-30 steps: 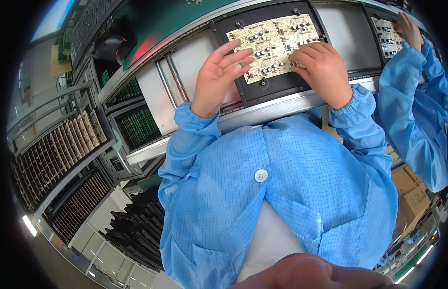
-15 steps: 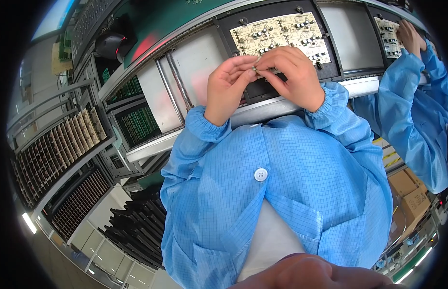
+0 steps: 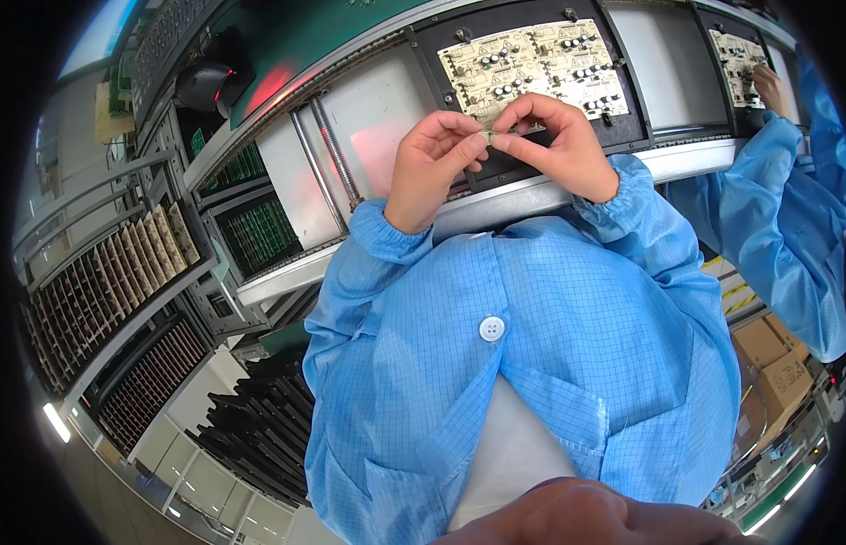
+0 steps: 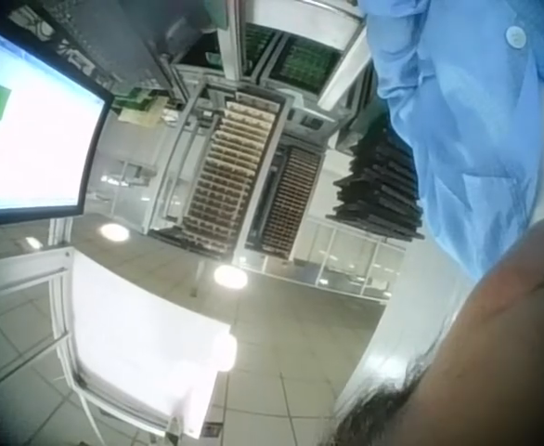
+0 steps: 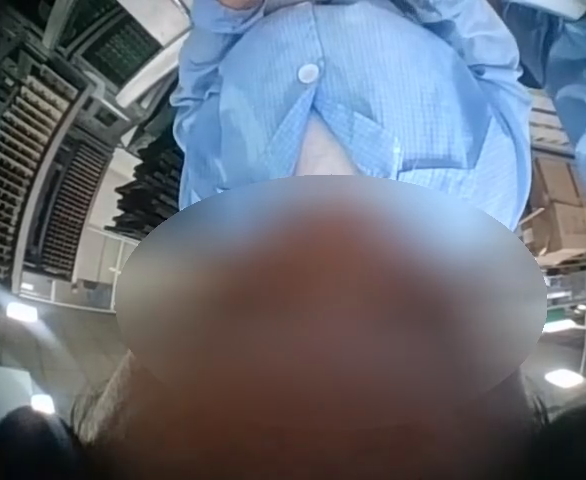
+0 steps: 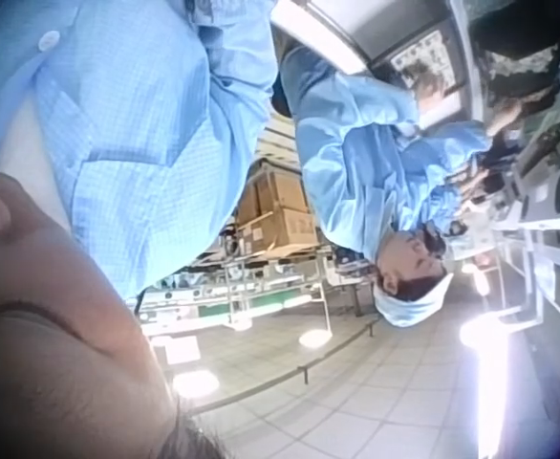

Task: The person inserts electronic components by hand into a printed circuit board on an assembly line.

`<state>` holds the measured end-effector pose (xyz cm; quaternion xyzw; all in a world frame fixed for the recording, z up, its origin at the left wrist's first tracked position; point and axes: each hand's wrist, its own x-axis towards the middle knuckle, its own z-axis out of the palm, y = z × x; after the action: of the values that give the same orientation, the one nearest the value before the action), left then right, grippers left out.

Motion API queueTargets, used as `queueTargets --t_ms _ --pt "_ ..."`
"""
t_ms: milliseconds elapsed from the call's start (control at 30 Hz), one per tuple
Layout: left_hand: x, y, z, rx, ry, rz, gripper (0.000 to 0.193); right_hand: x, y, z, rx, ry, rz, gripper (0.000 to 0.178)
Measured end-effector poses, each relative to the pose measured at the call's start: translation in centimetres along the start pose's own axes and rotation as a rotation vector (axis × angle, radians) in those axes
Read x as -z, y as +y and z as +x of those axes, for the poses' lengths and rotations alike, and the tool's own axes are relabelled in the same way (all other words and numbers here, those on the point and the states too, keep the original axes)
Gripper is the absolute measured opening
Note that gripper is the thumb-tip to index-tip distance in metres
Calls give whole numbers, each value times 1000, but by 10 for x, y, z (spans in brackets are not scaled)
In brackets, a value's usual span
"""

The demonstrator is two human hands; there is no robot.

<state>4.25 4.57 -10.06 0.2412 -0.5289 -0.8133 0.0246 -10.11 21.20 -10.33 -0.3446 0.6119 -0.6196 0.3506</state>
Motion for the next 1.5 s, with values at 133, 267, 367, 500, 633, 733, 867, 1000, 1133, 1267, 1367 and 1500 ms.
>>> queueTargets --t_ms 133,267,367,500,633,733,867,1000,1133,1267,1367,1500 --pt "-7 -3 -1 -118 -6 67 17 4 3 -2 -34 -14 22 16" --pt "-16 -8 6 -323 3 178 17 13 5 -5 -72 -35 43 16" --pt "-18 -8 8 -139 -31 -19 16 16 1 -7 -127 -57 169 17" --pt "-26 -9 10 -275 -15 113 14 19 -2 -10 -180 -75 274 19" --pt "-32 -11 13 -407 -9 257 11 25 4 -8 -259 -48 375 18" --pt "-38 -5 13 -509 40 444 10 27 12 -11 -191 -15 390 19" --pt "-35 -3 16 -801 80 939 11 28 11 -15 -129 51 134 23" --pt "-37 -9 20 -822 82 1001 16 34 14 -17 -116 53 6 25" --pt "-44 -9 20 -691 86 792 19 36 14 -18 -121 78 108 23" --pt "-43 -9 21 -778 72 927 19 38 14 -19 -171 63 121 21" --pt "-45 -12 23 -752 106 853 21 41 16 -19 -185 44 96 17" --pt "-51 -11 29 -585 228 703 19 39 20 -19 -98 232 76 13"
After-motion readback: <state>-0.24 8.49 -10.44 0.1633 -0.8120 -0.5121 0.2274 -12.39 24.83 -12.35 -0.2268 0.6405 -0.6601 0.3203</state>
